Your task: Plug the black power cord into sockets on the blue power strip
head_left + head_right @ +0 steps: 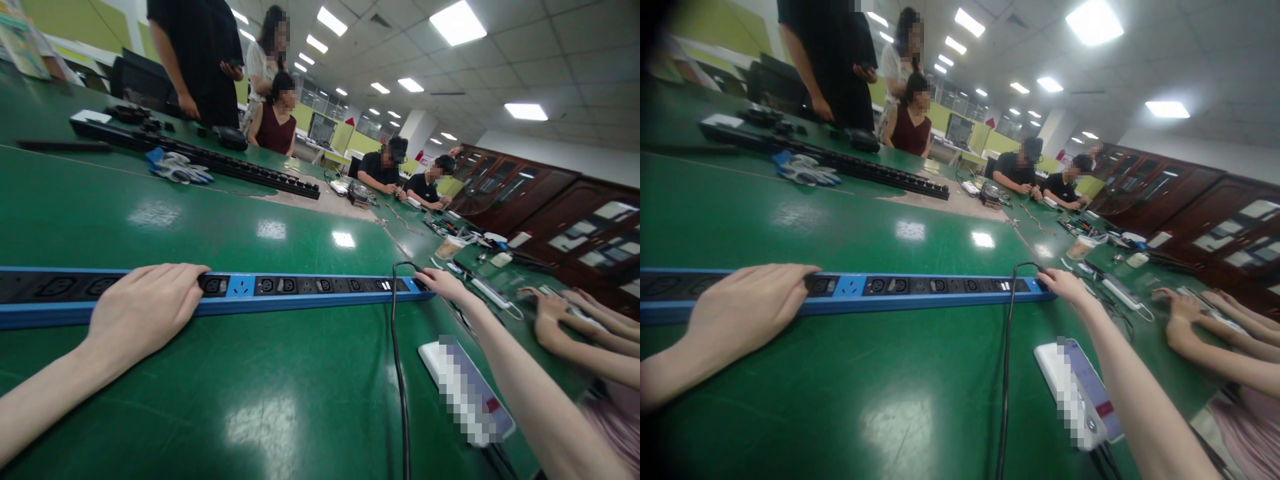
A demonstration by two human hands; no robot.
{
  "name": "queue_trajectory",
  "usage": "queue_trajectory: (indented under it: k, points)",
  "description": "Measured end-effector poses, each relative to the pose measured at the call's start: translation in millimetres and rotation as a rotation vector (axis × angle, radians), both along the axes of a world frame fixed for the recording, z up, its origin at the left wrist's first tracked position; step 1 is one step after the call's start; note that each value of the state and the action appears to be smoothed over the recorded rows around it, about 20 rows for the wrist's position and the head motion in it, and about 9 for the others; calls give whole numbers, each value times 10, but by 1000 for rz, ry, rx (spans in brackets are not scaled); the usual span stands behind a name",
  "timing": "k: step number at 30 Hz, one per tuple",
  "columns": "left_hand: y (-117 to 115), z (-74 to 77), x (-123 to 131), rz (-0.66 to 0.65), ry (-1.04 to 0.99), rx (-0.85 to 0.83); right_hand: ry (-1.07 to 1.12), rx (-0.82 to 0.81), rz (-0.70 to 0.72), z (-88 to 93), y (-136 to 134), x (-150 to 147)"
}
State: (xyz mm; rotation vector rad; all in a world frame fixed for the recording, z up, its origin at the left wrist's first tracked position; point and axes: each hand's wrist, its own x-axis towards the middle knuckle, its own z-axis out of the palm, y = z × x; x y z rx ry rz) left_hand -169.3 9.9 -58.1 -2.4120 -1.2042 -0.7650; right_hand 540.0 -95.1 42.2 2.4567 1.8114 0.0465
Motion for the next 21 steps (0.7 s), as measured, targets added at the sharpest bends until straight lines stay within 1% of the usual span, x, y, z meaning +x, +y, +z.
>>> queue_trajectory:
  k: [2,5,8,13,16,21]
  points:
    - [0,-2,-1,5,-3,7,-41,59,-24,-56,-48,-34]
    - [-1,2,-1,11,-12,17,-36,46,-37,-68,-61,-61]
    - [0,6,-1,10,-13,18,-24,31,-38,-41,-53,-92]
    - [7,5,0,24,-7,4,-85,95,-38,18,-96,-245]
    - [14,5,2,22,0,-2,-97,85,-13,75,-126,-364]
    - [8,16,5,20,4,-5,-142,60,-49,162,-151,-498]
